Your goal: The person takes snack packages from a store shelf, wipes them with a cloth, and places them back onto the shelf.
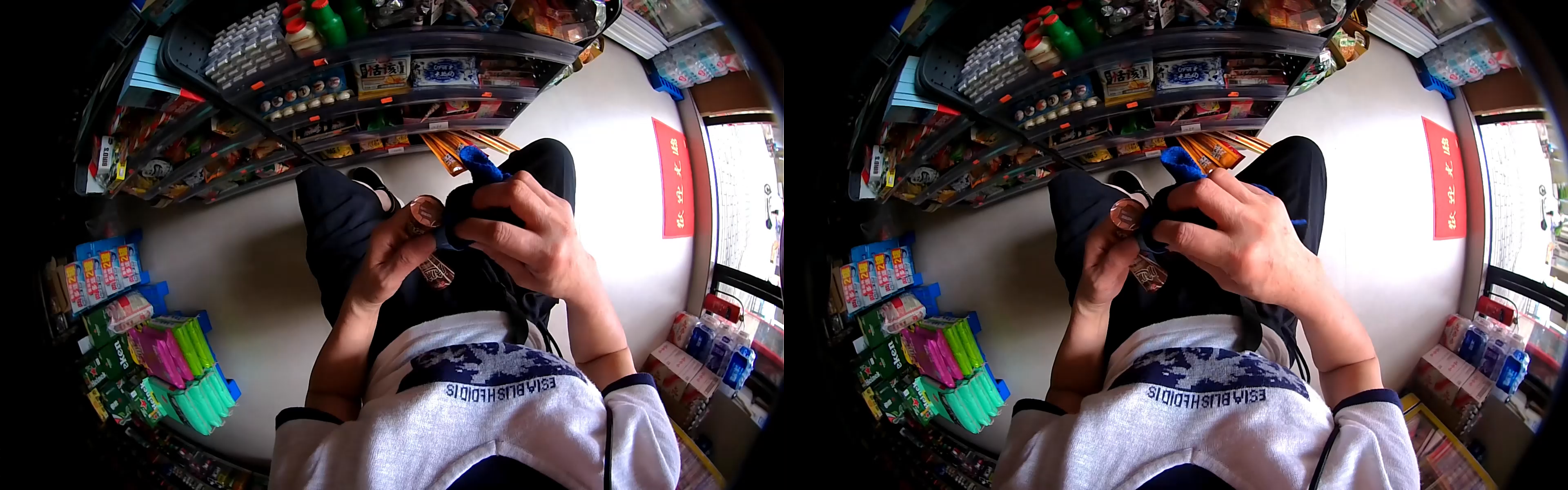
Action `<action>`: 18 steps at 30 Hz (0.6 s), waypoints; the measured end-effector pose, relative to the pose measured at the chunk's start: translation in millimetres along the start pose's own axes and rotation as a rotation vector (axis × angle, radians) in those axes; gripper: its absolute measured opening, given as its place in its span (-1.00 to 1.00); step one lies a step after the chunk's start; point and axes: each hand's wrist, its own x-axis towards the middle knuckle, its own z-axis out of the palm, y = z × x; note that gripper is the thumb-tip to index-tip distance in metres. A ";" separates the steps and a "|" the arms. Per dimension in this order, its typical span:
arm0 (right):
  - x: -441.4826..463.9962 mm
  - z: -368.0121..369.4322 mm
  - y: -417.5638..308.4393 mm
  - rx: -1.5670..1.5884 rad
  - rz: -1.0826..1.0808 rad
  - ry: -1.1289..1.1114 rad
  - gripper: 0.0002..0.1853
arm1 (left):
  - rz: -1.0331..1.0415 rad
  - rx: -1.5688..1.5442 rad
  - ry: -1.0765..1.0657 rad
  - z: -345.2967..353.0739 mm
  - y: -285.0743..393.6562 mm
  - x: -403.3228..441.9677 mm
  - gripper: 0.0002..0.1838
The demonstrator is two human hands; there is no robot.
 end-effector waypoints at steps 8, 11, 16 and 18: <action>-1.3 -21.0 -21.1 -0.126 0.025 -0.160 -0.79 | -0.095 0.112 -0.116 -6.5 1.4 -8.0 -0.67; -3.0 -30.7 -25.7 -0.133 0.073 -0.183 -0.80 | -0.135 0.131 -0.116 -8.0 0.1 -13.7 -0.69; 6.3 -32.4 -26.0 -0.145 0.069 0.026 -0.79 | -0.158 0.029 -0.134 2.2 8.4 -8.9 -0.71; 6.8 -21.4 -25.2 -0.106 -0.002 -0.017 -0.76 | -0.140 0.096 -0.155 4.6 10.6 -6.0 -0.71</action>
